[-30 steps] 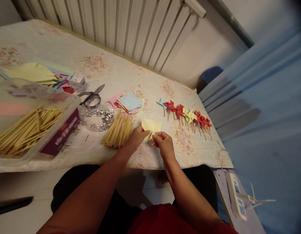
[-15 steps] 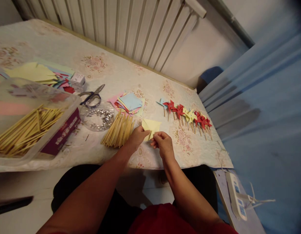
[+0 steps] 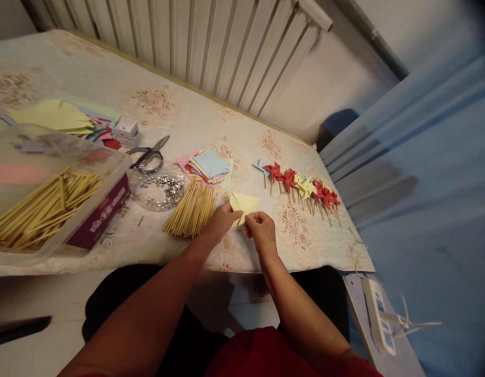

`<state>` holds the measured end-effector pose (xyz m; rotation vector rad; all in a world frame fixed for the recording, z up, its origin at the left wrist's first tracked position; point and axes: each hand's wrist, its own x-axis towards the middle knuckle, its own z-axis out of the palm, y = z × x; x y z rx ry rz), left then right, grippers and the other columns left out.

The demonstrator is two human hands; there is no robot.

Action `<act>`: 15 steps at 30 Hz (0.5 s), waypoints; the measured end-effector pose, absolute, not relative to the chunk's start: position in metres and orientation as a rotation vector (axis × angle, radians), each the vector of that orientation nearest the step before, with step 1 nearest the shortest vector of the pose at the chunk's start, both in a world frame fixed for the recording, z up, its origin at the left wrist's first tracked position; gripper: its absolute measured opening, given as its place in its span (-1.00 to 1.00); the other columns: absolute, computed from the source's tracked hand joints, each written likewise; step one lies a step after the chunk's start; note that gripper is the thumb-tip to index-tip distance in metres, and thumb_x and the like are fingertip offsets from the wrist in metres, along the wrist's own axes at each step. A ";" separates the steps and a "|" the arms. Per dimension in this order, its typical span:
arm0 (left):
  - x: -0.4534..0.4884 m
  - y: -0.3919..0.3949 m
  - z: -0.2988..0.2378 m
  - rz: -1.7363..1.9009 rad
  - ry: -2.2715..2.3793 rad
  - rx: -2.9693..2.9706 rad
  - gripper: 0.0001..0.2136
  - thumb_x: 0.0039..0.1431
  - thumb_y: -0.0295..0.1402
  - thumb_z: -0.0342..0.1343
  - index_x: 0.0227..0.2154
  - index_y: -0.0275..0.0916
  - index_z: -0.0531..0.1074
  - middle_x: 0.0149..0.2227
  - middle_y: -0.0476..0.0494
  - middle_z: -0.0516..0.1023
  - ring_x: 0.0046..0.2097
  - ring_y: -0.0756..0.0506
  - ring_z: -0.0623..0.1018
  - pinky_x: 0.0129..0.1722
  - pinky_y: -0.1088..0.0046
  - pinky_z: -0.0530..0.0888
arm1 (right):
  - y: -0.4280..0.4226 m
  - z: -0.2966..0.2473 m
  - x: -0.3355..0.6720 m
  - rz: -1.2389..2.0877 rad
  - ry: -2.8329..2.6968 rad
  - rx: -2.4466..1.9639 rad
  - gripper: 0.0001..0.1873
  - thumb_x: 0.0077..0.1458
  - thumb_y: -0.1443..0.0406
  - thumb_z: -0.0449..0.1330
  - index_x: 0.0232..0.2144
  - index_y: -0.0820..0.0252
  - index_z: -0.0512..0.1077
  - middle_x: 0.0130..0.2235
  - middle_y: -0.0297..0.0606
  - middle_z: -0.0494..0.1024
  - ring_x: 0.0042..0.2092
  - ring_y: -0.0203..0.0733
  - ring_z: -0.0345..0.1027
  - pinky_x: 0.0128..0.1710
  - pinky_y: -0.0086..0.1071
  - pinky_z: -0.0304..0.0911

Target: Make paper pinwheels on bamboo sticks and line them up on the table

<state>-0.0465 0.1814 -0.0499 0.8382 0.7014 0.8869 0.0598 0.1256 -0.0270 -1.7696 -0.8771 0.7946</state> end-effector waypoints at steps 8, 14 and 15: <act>-0.046 0.183 -0.057 0.879 0.735 0.897 -0.71 -0.13 -0.33 0.21 -0.30 -0.35 0.52 -0.39 -0.12 0.59 -0.37 -0.08 0.52 -0.29 0.41 0.42 | 0.126 -0.028 0.061 0.823 -0.879 -1.768 -0.88 -0.15 0.26 0.19 -0.60 0.13 0.31 -0.64 -0.43 0.41 -0.64 -0.32 0.27 -0.65 -0.46 0.13; -0.046 0.183 -0.056 0.889 0.735 0.927 -0.70 -0.12 -0.32 0.20 -0.28 -0.36 0.52 -0.37 -0.12 0.59 -0.33 -0.09 0.52 -0.27 0.40 0.42 | 0.127 -0.029 0.061 0.831 -0.872 -1.755 -0.89 -0.14 0.27 0.18 -0.60 0.13 0.31 -0.63 -0.43 0.41 -0.65 -0.33 0.26 -0.65 -0.46 0.11; -0.047 0.183 -0.056 0.888 0.737 0.931 -0.70 -0.11 -0.32 0.20 -0.28 -0.36 0.52 -0.37 -0.12 0.59 -0.33 -0.09 0.52 -0.27 0.40 0.42 | 0.127 -0.029 0.061 0.831 -0.870 -1.754 -0.89 -0.14 0.27 0.18 -0.60 0.13 0.31 -0.64 -0.43 0.41 -0.65 -0.33 0.26 -0.66 -0.46 0.10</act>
